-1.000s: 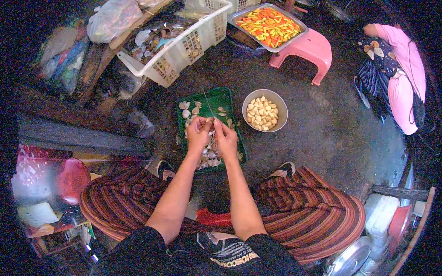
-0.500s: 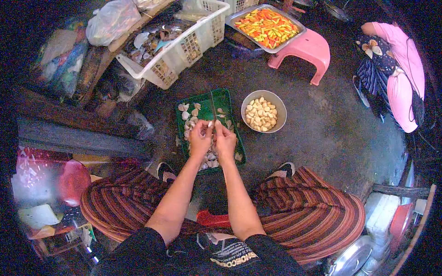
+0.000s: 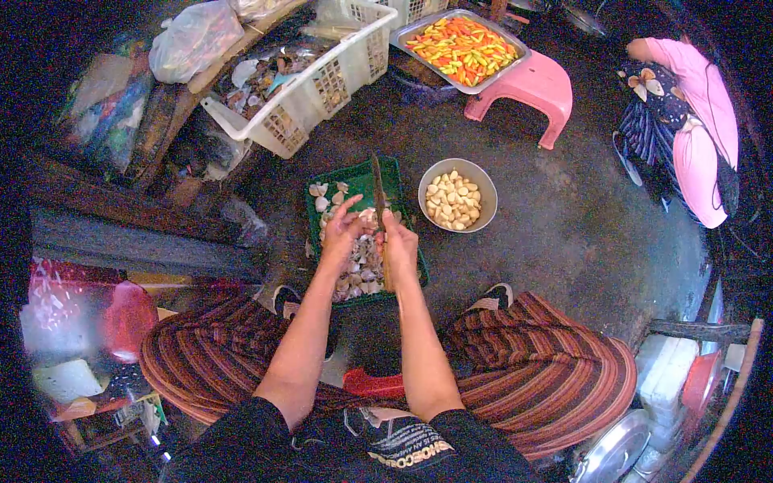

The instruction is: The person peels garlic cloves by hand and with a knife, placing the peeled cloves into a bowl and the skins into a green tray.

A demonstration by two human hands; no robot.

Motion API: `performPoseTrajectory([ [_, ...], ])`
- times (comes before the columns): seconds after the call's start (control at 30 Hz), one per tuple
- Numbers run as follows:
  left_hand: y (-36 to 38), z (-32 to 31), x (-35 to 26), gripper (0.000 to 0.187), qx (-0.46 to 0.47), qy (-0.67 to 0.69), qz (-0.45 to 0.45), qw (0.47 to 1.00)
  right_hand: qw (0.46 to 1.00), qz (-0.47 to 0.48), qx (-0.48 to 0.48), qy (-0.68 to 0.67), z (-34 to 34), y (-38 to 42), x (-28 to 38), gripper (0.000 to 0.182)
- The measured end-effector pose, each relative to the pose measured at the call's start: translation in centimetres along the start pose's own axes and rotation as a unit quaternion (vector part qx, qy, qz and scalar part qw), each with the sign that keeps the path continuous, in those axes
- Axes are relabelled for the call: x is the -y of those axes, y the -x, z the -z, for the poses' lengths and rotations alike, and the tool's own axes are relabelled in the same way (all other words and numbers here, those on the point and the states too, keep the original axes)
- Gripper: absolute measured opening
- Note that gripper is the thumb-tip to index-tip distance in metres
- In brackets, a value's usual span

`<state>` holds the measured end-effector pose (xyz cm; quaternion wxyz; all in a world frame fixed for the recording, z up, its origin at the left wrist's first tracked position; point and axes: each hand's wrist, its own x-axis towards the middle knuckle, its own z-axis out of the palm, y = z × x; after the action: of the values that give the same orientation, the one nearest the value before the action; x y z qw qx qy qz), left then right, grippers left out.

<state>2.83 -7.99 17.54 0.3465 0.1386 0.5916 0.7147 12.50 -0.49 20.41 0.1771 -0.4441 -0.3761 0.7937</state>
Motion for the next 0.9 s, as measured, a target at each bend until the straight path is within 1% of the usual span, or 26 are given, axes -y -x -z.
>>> performPoseTrajectory([
  [0.03,-0.2,0.0,0.5,0.024,0.001,-0.068,-0.028,0.997,1.000,0.026,-0.008,0.010,-0.2,0.2,0.1,0.038],
  [0.07,-0.4,0.2,1.0,0.026,0.001,-0.136,-0.056,0.989,1.000,0.026,-0.008,0.011,-0.3,0.2,0.0,0.038],
  [0.1,-0.2,0.0,0.6,0.027,-0.003,-0.207,-0.108,0.972,0.999,0.034,-0.021,0.021,-0.5,0.1,-0.3,0.038],
  [0.13,-0.1,-0.2,0.5,0.027,-0.004,-0.207,-0.108,0.972,0.998,0.043,-0.034,0.031,-0.7,0.0,-0.5,0.037],
  [0.2,0.1,-0.9,0.7,0.030,-0.032,-0.279,-0.251,0.927,0.997,0.054,-0.033,0.045,-0.9,-0.3,-0.8,0.037],
  [0.23,-0.1,-1.0,0.8,0.034,-0.035,-0.257,-0.281,0.924,0.996,0.065,-0.032,0.058,-0.9,-0.4,-1.0,0.036],
  [0.27,-0.3,-0.8,0.8,0.034,-0.034,-0.257,-0.281,0.924,0.996,0.064,-0.033,0.057,-0.8,-0.4,-1.1,0.036],
  [0.33,-0.7,0.1,1.3,0.031,-0.009,-0.279,-0.229,0.933,0.997,0.050,-0.018,0.052,-0.7,-0.1,-0.7,0.035],
  [0.37,-0.7,0.3,1.6,0.031,-0.009,-0.279,-0.228,0.933,0.997,0.050,-0.018,0.052,-0.6,-0.3,-0.8,0.035],
  [0.43,-0.5,0.4,1.4,0.024,-0.010,-0.134,-0.094,0.986,0.997,0.057,-0.032,0.042,-0.1,-0.8,-0.9,0.035],
  [0.47,-0.5,0.4,1.3,0.024,-0.011,-0.134,-0.094,0.986,0.997,0.058,-0.032,0.042,0.2,-0.9,-0.9,0.035],
  [0.53,-0.7,0.6,1.1,0.016,-0.007,-0.068,-0.069,0.995,0.996,0.064,-0.040,0.054,0.5,-1.0,-0.9,0.036],
  [0.57,-0.6,0.6,1.2,0.016,-0.007,-0.068,-0.069,0.995,0.996,0.064,-0.040,0.054,0.5,-1.0,-1.0,0.036],
  [0.63,-0.6,0.3,1.0,0.014,-0.003,-0.033,-0.027,0.999,0.995,0.076,-0.036,0.058,0.3,-0.8,-1.1,0.036],
  [0.77,-0.6,-0.3,1.2,0.016,-0.024,-0.073,-0.062,0.995,0.989,0.099,-0.050,0.096,-0.2,-0.6,-1.0,0.036],
  [0.83,-0.8,-0.3,1.1,0.021,-0.024,-0.187,-0.163,0.968,0.987,0.115,-0.034,0.109,-0.4,-0.4,-0.7,0.036],
  [0.87,-0.8,-0.2,1.0,0.021,-0.023,-0.187,-0.163,0.969,0.987,0.116,-0.034,0.109,-0.3,-0.3,-0.5,0.036],
  [0.9,-0.6,0.0,0.4,0.024,-0.024,-0.259,-0.189,0.947,0.988,0.113,-0.031,0.104,-0.3,-0.3,-0.4,0.037],
])
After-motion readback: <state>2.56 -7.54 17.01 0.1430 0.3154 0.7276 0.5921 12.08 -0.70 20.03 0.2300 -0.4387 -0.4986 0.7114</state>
